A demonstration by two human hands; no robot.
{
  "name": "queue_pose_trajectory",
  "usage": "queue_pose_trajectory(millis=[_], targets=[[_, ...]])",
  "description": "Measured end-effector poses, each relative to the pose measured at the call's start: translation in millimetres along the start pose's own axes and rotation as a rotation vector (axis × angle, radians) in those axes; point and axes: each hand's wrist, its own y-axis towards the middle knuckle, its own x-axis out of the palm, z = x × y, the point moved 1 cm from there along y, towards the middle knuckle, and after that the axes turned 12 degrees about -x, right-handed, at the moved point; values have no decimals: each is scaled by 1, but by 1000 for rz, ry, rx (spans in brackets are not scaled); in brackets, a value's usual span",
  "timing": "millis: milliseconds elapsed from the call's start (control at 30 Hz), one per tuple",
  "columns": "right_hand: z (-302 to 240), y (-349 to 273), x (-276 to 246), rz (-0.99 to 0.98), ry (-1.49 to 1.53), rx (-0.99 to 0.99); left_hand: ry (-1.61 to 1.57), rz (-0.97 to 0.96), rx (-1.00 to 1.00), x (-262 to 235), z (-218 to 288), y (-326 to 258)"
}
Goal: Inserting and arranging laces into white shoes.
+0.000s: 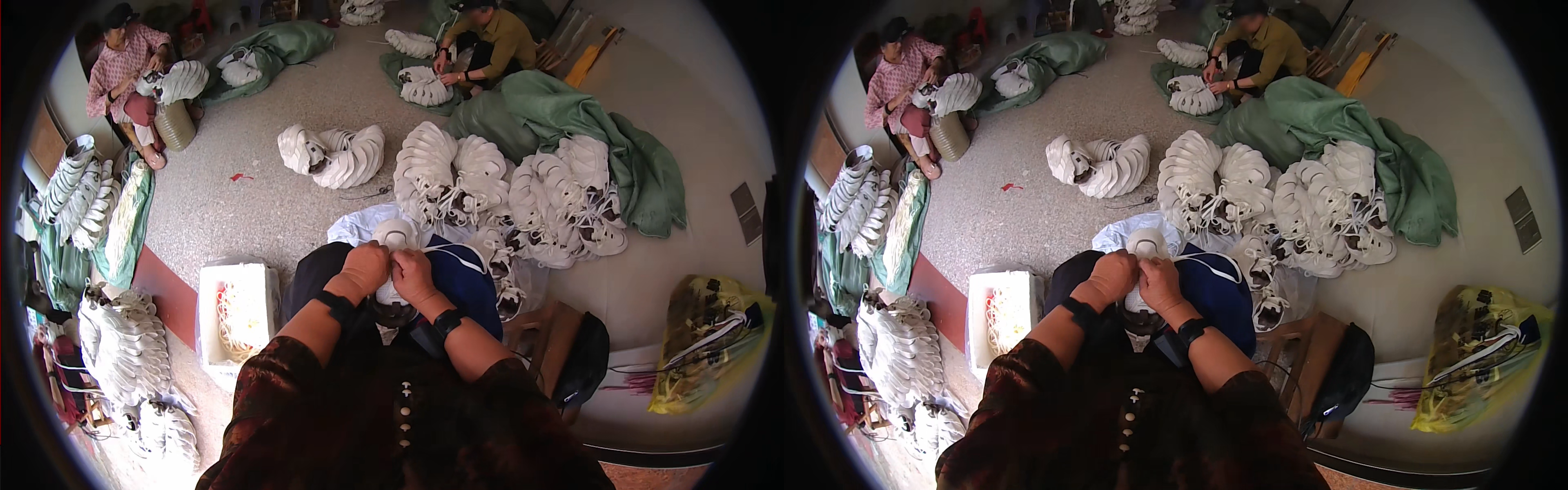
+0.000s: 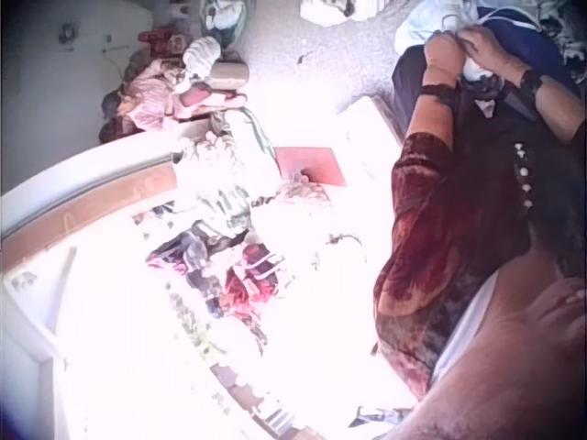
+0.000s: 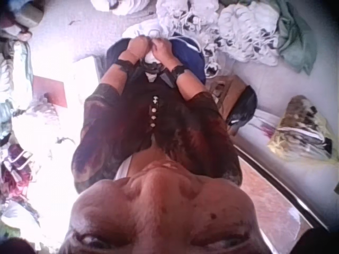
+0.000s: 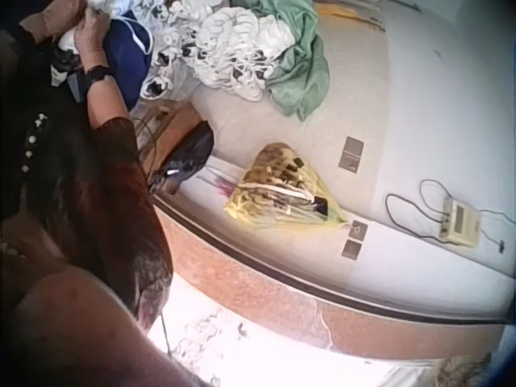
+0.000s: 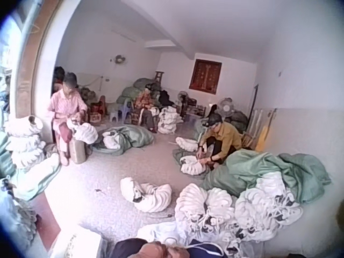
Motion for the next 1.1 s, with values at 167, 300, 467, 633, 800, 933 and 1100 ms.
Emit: queue_pose_trajectory(millis=[167, 300, 467, 633, 800, 933, 1100], targets=[[-2, 8, 0, -197, -117, 82, 24, -182, -36, -18, 16, 0], [0, 12, -1, -282, -116, 31, 129, -317, -49, -27, 12, 11], [-9, 16, -7, -292, -144, 12, 84, -343, -19, -23, 8, 15], [0, 14, 1, -306, -239, -44, 26, -177, -129, -8, 4, 16], [-7, 14, -1, -296, -290, -149, -276, -320, -93, -5, -24, 21], [-15, 14, -3, -304, -324, -185, -494, -331, -201, 4, -35, 11], [-20, 15, -4, -386, -346, -274, -496, -250, -277, 13, -37, 5]])
